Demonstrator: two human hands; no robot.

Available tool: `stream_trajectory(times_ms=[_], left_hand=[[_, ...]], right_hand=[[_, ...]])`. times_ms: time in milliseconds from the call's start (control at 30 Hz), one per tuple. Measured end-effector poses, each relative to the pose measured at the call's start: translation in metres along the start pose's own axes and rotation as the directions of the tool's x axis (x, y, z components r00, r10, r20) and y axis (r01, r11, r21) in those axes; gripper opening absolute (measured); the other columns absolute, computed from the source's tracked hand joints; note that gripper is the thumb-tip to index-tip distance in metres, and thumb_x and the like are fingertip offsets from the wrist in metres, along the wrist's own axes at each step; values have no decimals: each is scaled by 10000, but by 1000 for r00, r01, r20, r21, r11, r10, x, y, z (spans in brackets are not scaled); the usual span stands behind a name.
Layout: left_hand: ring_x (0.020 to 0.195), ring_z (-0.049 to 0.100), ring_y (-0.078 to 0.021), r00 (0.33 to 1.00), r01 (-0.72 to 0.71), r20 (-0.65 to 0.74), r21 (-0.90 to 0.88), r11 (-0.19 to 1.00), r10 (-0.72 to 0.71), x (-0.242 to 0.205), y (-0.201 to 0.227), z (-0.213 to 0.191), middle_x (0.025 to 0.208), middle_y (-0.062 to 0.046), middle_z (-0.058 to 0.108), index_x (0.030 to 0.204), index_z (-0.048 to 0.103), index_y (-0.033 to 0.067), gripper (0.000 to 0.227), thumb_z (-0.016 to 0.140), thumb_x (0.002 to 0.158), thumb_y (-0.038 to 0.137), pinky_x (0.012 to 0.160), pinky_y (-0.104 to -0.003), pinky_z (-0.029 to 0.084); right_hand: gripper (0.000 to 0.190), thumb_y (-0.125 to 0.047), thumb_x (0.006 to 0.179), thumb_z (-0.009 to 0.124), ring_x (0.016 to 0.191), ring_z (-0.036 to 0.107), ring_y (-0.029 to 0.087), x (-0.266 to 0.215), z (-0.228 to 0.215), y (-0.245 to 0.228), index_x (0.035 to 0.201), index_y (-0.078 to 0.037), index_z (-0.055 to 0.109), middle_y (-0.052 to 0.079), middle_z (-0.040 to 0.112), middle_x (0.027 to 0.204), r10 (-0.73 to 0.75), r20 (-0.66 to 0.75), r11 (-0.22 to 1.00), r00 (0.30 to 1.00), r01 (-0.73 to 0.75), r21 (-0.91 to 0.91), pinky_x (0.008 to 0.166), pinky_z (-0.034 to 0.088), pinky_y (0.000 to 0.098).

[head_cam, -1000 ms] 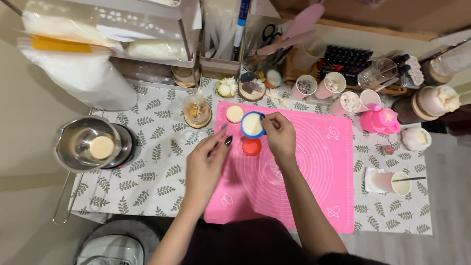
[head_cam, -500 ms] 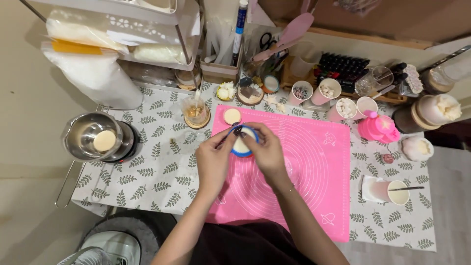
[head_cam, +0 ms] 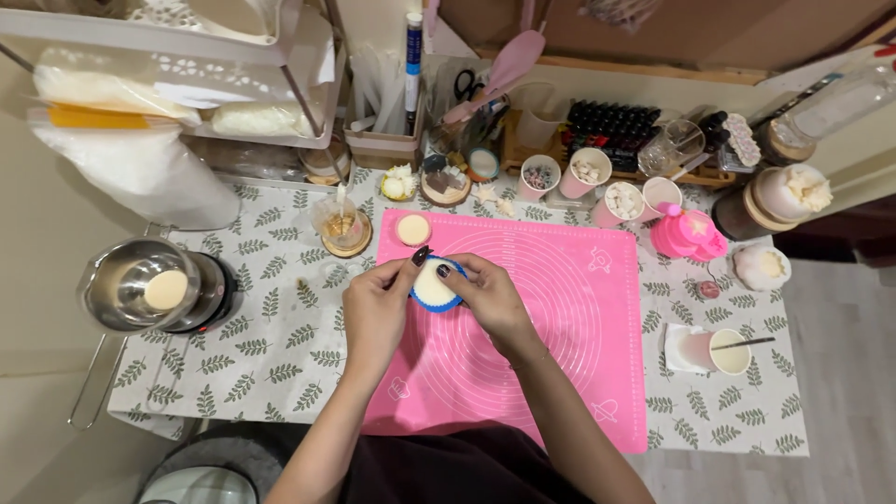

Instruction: Preparing, cleaning, and de-molding wax disks using silicone molds and a metal pot.

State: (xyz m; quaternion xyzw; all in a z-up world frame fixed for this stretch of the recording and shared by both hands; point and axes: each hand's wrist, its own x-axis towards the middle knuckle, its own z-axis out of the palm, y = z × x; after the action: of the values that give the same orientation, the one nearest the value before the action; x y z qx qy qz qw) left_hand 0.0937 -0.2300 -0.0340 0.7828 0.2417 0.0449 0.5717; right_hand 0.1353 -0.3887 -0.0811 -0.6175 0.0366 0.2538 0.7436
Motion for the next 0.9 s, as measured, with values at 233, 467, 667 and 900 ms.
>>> stream_trajectory(times_ms=[233, 467, 667, 900], left_hand=[[580, 569, -29, 997, -33, 71, -70, 997, 38, 5, -4, 14, 644, -29, 734, 1016, 811, 50, 272, 694, 944, 285, 530, -248, 452], [604, 564, -30, 984, -45, 155, -264, 964, 88, 13, -20, 27, 705, -15, 728, 1005, 808, -14, 290, 657, 993, 232, 534, -226, 457], [672, 675, -48, 966, 48, 250, -442, 896, 72, 9, -13, 21, 794, -40, 756, 1026, 783, -46, 309, 641, 996, 227, 613, -206, 558], [680, 639, -78, 920, 206, 392, -551, 809, 33, 1, -13, 19, 789, -40, 739, 929, 783, -12, 322, 638, 1017, 261, 664, -237, 524]], right_hand=[[253, -137, 986, 645, 842, 696, 105, -5, -16, 1, 1166, 39, 673, 71, 749, 955, -96, -49, 995, 994, 96, 4, 771, 574, 263], [235, -116, 985, 649, 851, 676, 102, -23, -20, -14, 1158, 37, 689, 70, 744, 962, -146, -56, 989, 988, 145, -20, 784, 548, 258], [255, -140, 995, 642, 869, 692, 129, -29, -24, -9, 1175, 39, 672, 85, 736, 979, -93, -74, 983, 993, 103, 150, 821, 551, 294], [342, -185, 1018, 569, 1051, 688, 178, -31, -27, -6, 1259, 54, 606, 138, 702, 1156, -37, 33, 933, 999, 23, 360, 972, 551, 330]])
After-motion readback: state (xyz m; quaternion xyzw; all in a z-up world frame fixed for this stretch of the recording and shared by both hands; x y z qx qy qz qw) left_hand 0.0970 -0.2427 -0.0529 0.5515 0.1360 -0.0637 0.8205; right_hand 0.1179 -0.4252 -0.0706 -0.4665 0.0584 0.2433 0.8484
